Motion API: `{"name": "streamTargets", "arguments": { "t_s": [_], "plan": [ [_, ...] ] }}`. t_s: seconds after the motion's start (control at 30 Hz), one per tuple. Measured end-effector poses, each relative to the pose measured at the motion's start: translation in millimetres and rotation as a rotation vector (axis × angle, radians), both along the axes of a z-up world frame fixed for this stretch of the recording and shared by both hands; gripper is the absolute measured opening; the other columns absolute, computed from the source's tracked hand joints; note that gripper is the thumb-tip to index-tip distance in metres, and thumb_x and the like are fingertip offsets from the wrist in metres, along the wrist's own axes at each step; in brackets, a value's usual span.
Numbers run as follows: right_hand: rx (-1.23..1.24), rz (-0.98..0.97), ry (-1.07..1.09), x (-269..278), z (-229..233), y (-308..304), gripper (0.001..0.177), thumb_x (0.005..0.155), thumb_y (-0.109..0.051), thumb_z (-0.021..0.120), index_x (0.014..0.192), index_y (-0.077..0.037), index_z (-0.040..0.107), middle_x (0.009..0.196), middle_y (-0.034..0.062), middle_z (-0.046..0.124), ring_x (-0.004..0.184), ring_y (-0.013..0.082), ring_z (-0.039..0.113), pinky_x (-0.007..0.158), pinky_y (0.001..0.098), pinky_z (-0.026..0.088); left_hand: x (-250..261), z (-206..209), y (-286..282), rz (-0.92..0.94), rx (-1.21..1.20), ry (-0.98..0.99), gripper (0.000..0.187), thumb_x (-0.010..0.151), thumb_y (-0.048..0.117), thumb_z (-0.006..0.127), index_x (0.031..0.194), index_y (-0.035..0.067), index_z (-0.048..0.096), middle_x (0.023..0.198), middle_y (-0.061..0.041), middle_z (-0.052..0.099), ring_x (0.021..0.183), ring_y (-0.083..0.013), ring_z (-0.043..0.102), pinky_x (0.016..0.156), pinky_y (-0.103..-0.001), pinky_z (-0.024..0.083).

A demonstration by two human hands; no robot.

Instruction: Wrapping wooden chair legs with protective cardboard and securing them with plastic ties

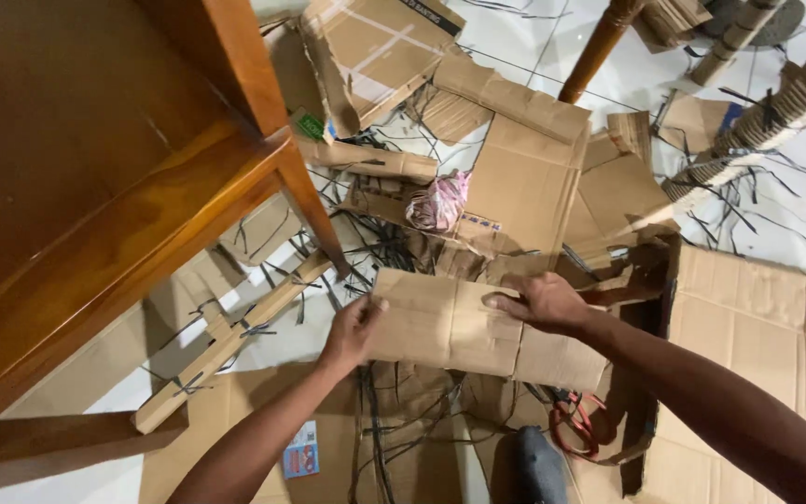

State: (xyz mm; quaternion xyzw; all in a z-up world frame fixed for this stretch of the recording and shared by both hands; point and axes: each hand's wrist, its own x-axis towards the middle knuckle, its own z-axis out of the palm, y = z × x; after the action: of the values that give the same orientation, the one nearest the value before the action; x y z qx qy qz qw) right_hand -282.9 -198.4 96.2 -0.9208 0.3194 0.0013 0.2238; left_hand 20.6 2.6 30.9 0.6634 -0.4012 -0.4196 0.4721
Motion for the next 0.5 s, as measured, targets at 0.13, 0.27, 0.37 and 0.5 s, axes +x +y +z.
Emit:
{"name": "streamTargets", "arguments": {
  "t_s": [0.13, 0.27, 0.37, 0.5],
  "plan": [
    [0.184, -0.201, -0.174, 38, 15, 19, 0.029, 0.092, -0.043, 0.068, 0.09, -0.014, 0.072, 0.07, 0.0199, 0.071, 0.077, 0.0391, 0.075, 0.071, 0.0457, 0.059, 9, 54, 5, 0.331, -0.034, 0.406, 0.036, 0.103, 0.04, 0.063, 0.107, 0.004, 0.06, 0.08, -0.005, 0.06, 0.069, -0.0191, 0.061, 0.067, -0.038, 0.057],
    [0.319, -0.386, -0.291, 43, -43, 41, 0.031, 0.099, -0.038, 0.063, 0.081, -0.013, 0.071, 0.061, 0.0115, 0.069, 0.065, 0.0249, 0.073, 0.065, 0.0366, 0.057, 11, 77, 7, 0.524, -0.065, 0.662, 0.036, 0.1, 0.034, 0.067, 0.117, 0.007, 0.052, 0.099, -0.014, 0.065, 0.084, -0.0321, 0.072, 0.08, -0.049, 0.065],
    [0.497, -0.362, -0.345, 81, -5, 69, 0.037, 0.105, -0.044, 0.053, 0.088, -0.016, 0.07, 0.064, 0.0096, 0.065, 0.065, 0.0254, 0.069, 0.065, 0.0369, 0.057, 7, 57, 14, 0.355, 0.053, 0.467, 0.065, 0.09, 0.048, 0.077, 0.133, 0.006, 0.053, 0.118, -0.027, 0.067, 0.104, -0.0443, 0.07, 0.091, -0.059, 0.059],
    [0.463, -0.39, -0.145, 85, -25, 86, 0.05, 0.101, -0.063, 0.046, 0.092, -0.018, 0.065, 0.074, 0.0189, 0.07, 0.083, 0.0375, 0.074, 0.08, 0.0477, 0.056, -12, 58, 36, 0.404, 0.124, 0.445, 0.041, 0.094, 0.03, 0.075, 0.12, 0.003, 0.057, 0.089, -0.013, 0.067, 0.072, -0.0244, 0.071, 0.057, -0.033, 0.062]
  ]
}}
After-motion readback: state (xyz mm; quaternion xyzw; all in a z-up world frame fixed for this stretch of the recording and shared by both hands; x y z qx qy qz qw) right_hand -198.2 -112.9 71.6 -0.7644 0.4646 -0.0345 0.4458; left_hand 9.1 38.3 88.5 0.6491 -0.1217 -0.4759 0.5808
